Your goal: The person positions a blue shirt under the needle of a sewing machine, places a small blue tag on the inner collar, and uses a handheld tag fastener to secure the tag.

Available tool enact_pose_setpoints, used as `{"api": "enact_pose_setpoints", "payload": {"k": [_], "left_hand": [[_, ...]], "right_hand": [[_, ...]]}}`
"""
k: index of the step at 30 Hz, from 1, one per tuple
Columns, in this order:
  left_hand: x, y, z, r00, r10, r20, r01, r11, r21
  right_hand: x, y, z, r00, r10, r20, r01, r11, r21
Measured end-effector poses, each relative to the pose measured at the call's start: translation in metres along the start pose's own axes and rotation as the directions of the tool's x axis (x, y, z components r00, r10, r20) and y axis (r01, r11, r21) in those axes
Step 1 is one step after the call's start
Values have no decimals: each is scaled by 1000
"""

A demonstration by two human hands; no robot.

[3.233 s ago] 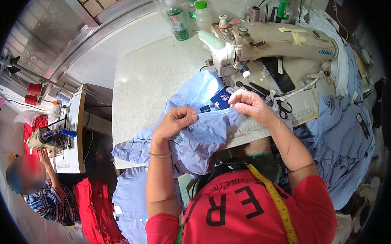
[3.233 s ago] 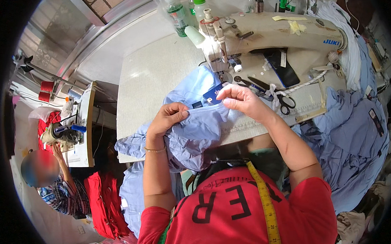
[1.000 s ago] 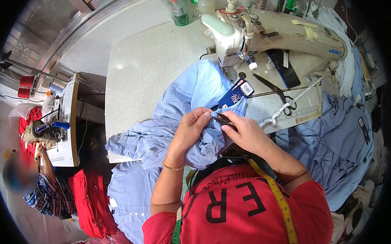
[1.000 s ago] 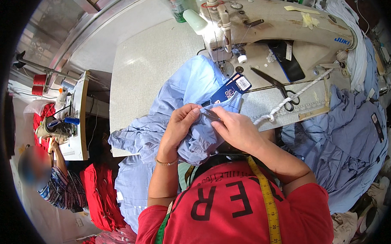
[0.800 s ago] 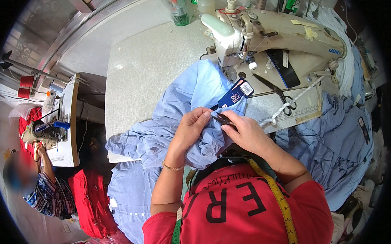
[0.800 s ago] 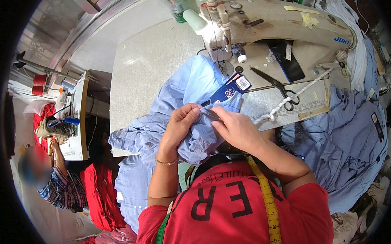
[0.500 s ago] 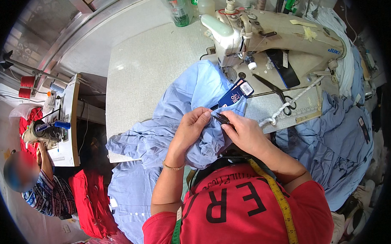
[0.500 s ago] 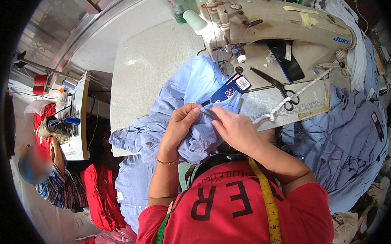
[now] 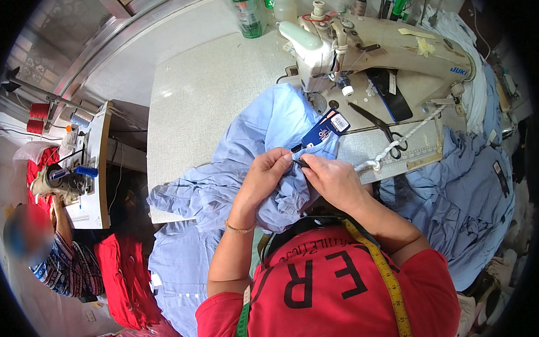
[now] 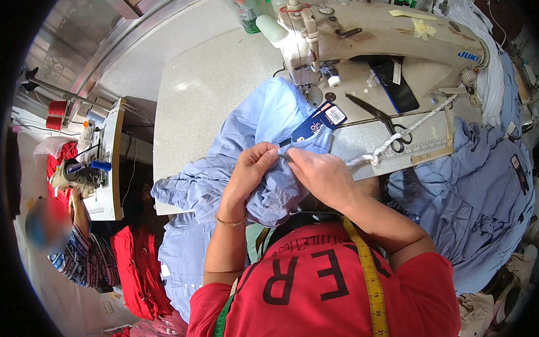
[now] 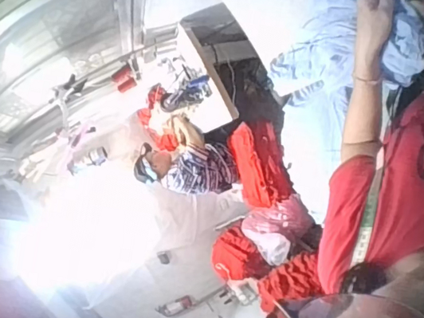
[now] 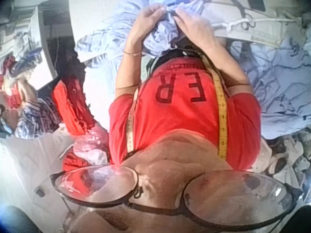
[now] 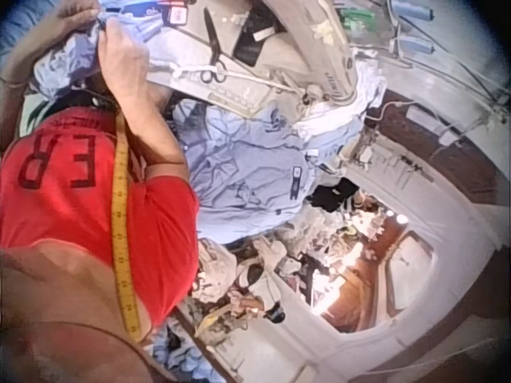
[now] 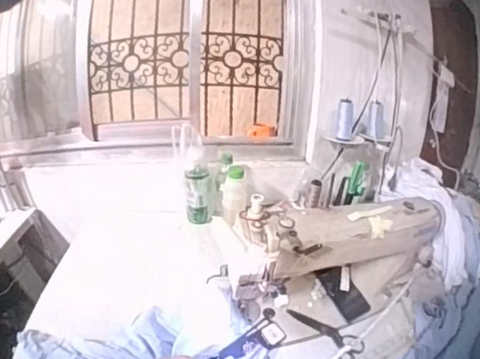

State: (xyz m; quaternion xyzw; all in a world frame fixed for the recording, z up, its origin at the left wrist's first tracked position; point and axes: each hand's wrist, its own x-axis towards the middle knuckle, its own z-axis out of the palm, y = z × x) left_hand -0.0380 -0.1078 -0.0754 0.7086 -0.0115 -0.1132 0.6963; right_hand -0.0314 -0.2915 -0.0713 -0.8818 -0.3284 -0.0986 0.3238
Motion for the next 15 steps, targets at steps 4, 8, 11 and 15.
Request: {"api": "enact_pose_setpoints", "payload": {"k": [4,8,11,15], "left_hand": [[0,-5,-3,1000,-11,13,12,1000,-12],[-1,-8,-3,1000,13,2,-13,996,-85],[-2,-5,-3,1000,11,15,-9,994,-109],[-4,-3,-4,1000,-4,16,6,995,-99]], "right_hand": [[-1,1,3,1000,14,19,-13,999,-29],[1,0,0,997,61,-40,-57,995,85],[-1,3,-3,994,113,8,-113,975,193],[-2,0,-7,988,137,68,-149,966,212]]}}
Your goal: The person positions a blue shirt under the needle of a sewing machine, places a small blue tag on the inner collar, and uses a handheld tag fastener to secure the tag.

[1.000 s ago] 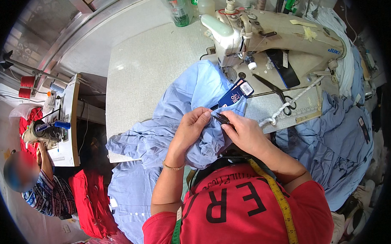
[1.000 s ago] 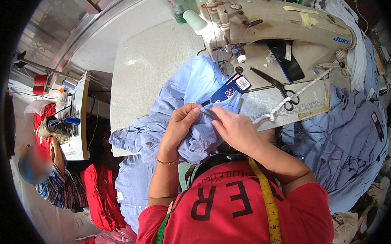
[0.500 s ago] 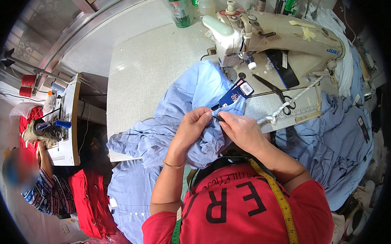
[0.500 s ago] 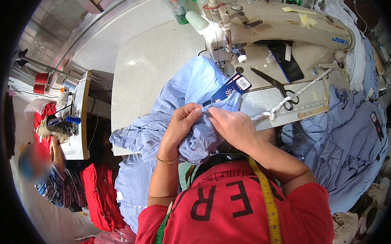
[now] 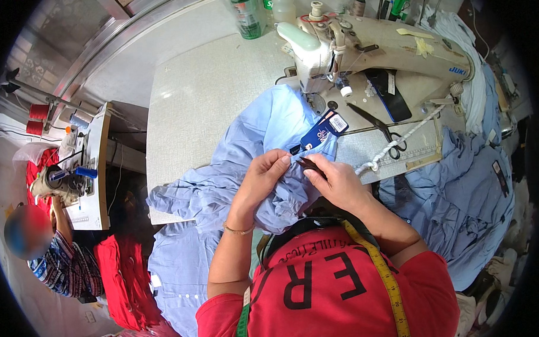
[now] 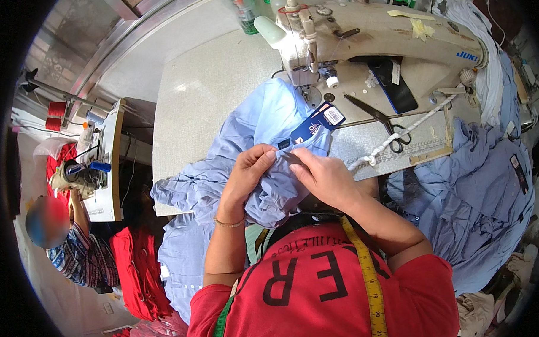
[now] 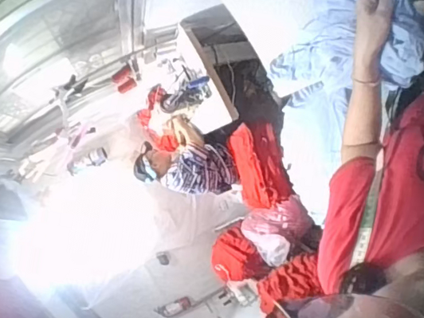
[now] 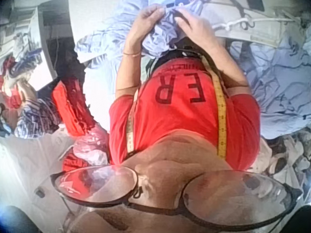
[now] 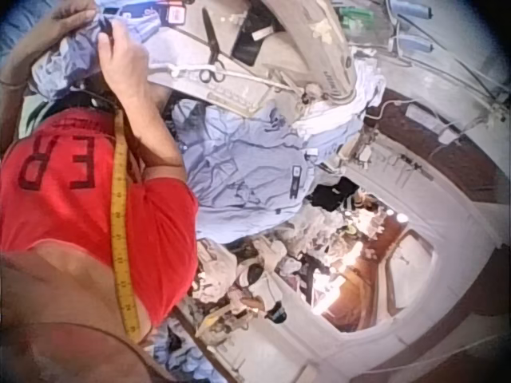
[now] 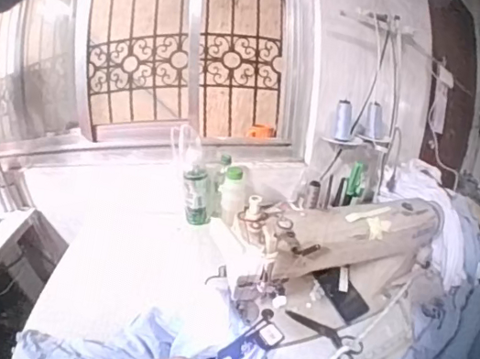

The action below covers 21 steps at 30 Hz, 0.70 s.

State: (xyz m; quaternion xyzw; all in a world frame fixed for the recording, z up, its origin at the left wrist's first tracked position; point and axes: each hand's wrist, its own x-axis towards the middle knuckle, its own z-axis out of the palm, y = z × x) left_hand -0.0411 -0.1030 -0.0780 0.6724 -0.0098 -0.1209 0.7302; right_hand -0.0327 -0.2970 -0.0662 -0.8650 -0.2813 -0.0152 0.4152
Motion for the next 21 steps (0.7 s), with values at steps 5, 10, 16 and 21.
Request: {"api": "enact_pose_setpoints", "payload": {"k": [5,10,16,21], "left_hand": [[0,0,0,1000,-6,-12,5,1000,-26],[0,-1,-1,1000,-3,-11,2,1000,-15],[0,-1,0,1000,-12,-18,11,1000,-28],[0,1,0,1000,-7,-13,6,1000,-22]], "right_hand": [[-2,6,5,1000,7,23,-7,1000,3],[-1,6,4,999,18,35,-19,1000,3],[-1,6,4,999,17,30,-17,1000,1],[0,4,4,999,38,32,-38,999,-11]]}}
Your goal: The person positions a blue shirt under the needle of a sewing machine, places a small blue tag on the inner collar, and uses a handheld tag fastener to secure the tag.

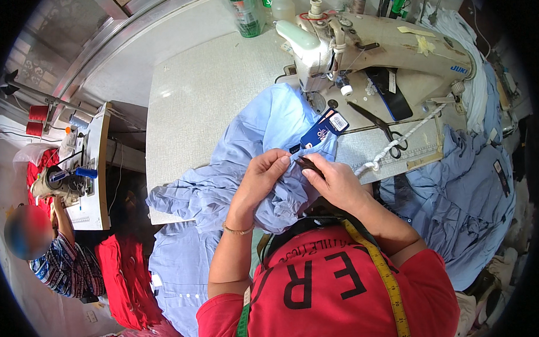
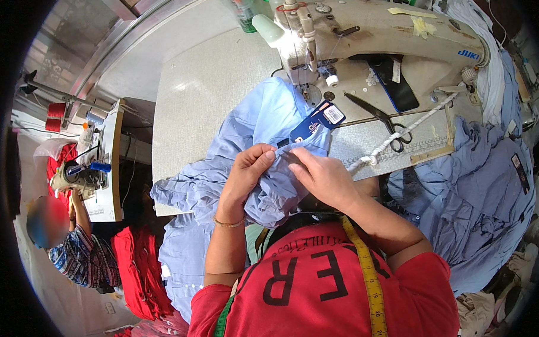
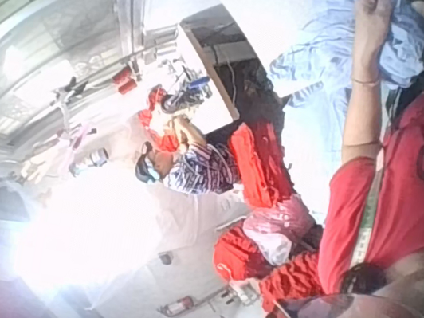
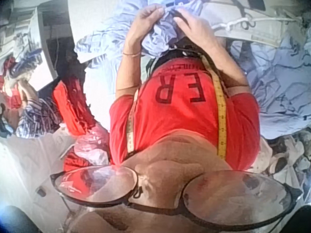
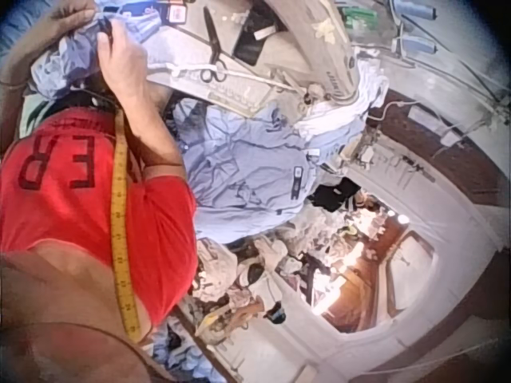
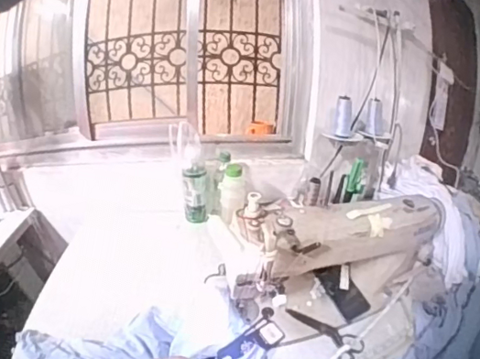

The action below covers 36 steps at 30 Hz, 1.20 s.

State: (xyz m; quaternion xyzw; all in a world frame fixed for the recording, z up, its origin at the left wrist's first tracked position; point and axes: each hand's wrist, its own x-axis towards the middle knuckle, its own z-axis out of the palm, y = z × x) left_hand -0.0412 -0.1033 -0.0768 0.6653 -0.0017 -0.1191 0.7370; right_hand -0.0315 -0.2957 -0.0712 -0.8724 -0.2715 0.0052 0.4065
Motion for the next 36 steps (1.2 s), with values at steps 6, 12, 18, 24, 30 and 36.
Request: {"api": "enact_pose_setpoints", "payload": {"k": [6,12,18,24,30,36], "left_hand": [[0,0,2,1000,4,8,-4,1000,-5],[-2,4,1,1000,18,20,-17,998,-59],[-2,-1,1,998,65,21,-62,991,-118],[-4,2,2,998,69,-5,-69,998,9],[-3,-1,-3,1000,0,-10,0,999,51],[-4,-3,-3,999,38,-15,-38,999,19]], "right_hand": [[1,5,14,991,-68,-117,90,978,190],[2,4,13,963,113,245,-267,532,804],[4,5,14,958,115,262,-279,576,768],[3,5,21,999,20,38,-35,884,467],[5,10,11,982,50,185,-188,422,887],[9,13,-10,977,80,199,-214,440,872]]}}
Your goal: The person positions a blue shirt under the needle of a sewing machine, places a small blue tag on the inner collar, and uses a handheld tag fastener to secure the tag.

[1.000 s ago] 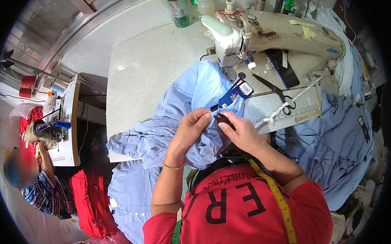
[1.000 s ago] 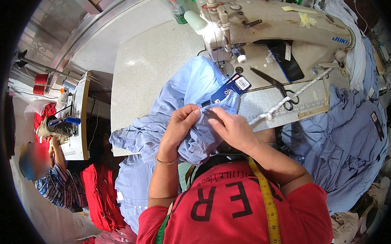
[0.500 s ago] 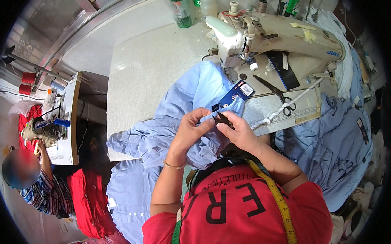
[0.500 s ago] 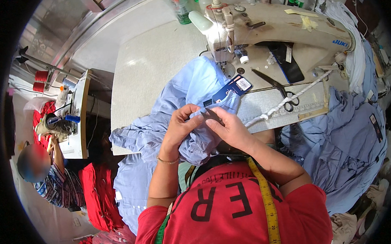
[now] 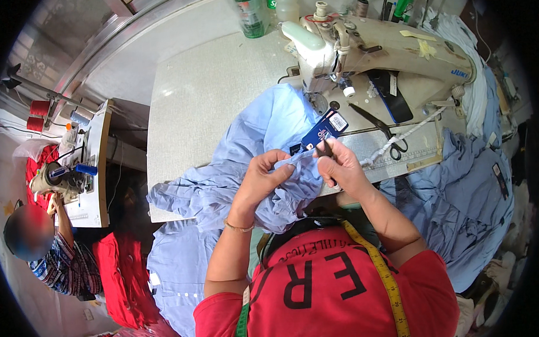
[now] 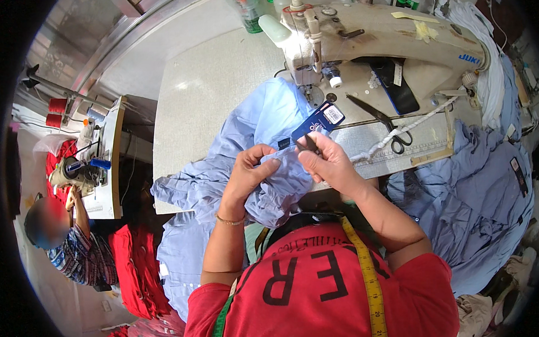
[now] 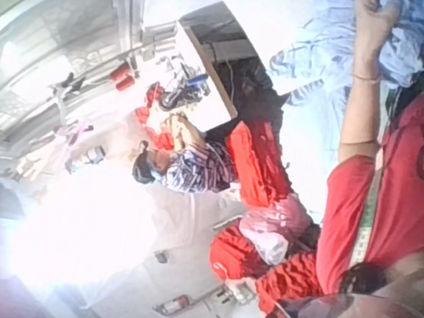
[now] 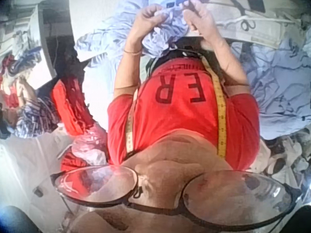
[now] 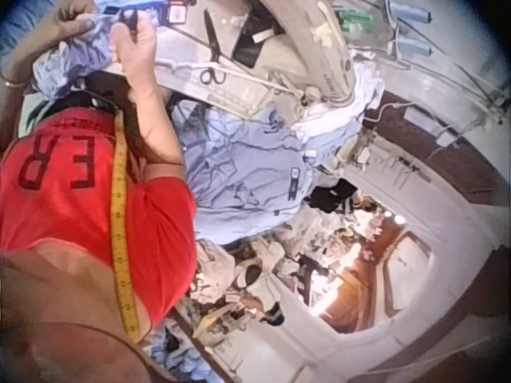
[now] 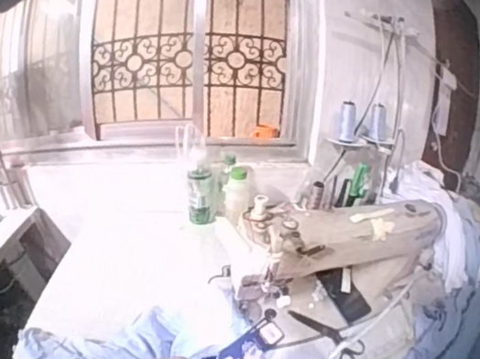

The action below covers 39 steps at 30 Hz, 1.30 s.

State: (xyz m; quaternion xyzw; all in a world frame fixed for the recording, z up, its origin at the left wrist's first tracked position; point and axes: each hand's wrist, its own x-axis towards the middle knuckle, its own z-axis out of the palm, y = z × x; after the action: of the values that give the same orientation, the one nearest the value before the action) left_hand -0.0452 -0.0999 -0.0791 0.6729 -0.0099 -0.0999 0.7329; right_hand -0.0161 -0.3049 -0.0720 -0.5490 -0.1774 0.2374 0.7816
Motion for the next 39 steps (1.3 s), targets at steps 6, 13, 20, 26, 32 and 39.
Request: {"api": "enact_pose_setpoints", "payload": {"k": [6,13,20,26,32,39], "left_hand": [[0,4,1,999,-2,37,2,1000,-4],[1,5,2,997,51,56,-55,996,66],[-1,3,-3,998,-24,54,22,999,36],[3,6,-1,996,-23,83,16,996,83],[5,3,-9,985,-54,165,63,997,-53],[-4,1,-12,995,-45,90,47,999,-18]], "right_hand": [[14,0,0,919,-347,189,384,672,-633],[27,-21,8,791,-381,479,537,56,-841],[23,-26,3,773,-399,494,562,68,-825],[29,-7,0,886,-313,342,457,714,-530],[32,-4,-5,882,-137,451,435,604,-668],[24,-27,-52,949,-177,262,293,182,-939]]}}
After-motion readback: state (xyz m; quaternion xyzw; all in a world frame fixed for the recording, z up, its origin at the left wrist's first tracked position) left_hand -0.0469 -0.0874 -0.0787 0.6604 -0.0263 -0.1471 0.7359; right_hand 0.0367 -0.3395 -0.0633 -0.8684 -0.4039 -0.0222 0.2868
